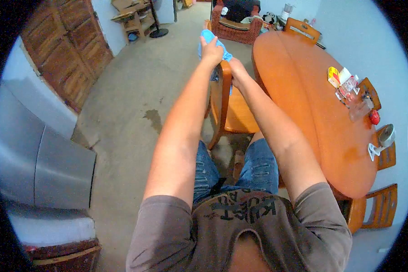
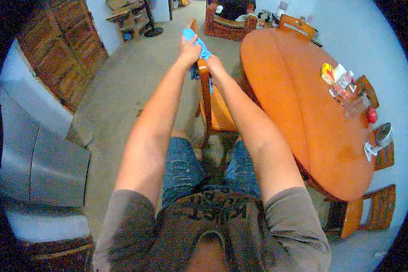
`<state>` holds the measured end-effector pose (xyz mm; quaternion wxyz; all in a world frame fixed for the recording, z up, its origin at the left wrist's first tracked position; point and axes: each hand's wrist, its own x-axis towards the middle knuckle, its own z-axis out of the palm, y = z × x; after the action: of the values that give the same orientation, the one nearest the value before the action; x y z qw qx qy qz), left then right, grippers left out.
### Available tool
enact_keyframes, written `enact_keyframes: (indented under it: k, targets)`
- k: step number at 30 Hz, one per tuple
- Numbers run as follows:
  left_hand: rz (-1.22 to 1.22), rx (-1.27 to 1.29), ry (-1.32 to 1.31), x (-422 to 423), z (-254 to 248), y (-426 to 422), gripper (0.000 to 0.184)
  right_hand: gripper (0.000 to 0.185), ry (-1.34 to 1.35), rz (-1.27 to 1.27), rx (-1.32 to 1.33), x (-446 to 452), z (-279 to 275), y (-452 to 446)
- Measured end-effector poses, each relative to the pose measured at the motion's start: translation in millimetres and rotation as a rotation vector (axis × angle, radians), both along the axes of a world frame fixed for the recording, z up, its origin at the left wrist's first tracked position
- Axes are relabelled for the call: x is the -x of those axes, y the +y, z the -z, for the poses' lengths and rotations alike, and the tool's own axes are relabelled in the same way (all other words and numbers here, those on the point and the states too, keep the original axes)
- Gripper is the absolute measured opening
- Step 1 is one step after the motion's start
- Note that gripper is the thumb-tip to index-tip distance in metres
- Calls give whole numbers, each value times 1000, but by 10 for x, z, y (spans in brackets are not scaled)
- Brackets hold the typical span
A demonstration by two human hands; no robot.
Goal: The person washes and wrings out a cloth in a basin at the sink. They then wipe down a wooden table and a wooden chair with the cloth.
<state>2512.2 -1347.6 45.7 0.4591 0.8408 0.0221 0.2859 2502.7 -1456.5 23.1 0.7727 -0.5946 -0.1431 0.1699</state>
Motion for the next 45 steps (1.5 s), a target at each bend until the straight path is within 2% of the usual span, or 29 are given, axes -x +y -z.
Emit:
enact_keyframes:
  k: [7, 9, 11, 15, 18, 22, 24, 25, 28, 30, 31, 32, 34, 36, 38, 41, 45]
  targets:
    - [-19, 43, -26, 68, 113, -64, 52, 26, -6, 52, 14, 230, -58, -111]
    - [63, 113, -47, 88, 122, -59, 52, 26, -35, 76, 36, 312, -95, -142]
    - [71, 158, -39, 147, 122, -107, 53, 36, -61, 56, 179, 295, -57, -206]
    - [79, 189, 14, 332, 88, -149, 54, 40, -152, 47, 228, 292, -6, -260]
    - [150, 240, -48, 195, 250, -99, 56, 38, -120, 13, 171, 255, -22, -247]
    - [153, 234, -31, 312, 169, -119, 61, 34, -37, -14, 71, 254, -26, -183]
    - [217, 398, -27, 314, 165, -100, 68, 34, -15, -45, 0, 220, 5, -118]
    - [211, 346, -24, 251, 185, -59, 75, 34, 29, -65, -31, 229, -19, -96]
    - [236, 437, -131, 59, 252, -1, 75, 31, 118, -69, -51, -23, 42, 5]
    - [229, 423, -146, -58, 259, 54, 77, 33, 206, -125, -162, -213, 132, 73]
    - [275, 527, -130, -107, 261, 68, 77, 43, 150, -127, -199, -318, 206, 170]
    - [322, 631, -113, -158, 256, 77, 77, 43, 151, -129, -202, -428, 247, 199]
    - [319, 645, -70, -290, 224, 179, 77, 47, 178, -62, -119, -504, 138, 322]
    - [316, 653, -23, -443, 213, 247, 78, 51, 119, -59, -163, -719, 233, 418]
    - [349, 697, 32, -580, 214, 349, 80, 55, -227, -25, -98, -815, 229, 485]
    - [342, 731, 174, -607, -16, 433, 82, 58, -229, 19, -67, -823, 94, 588]
    - [381, 781, 218, -844, -52, 544, 82, 57, -201, 1, -367, -1367, 285, 882]
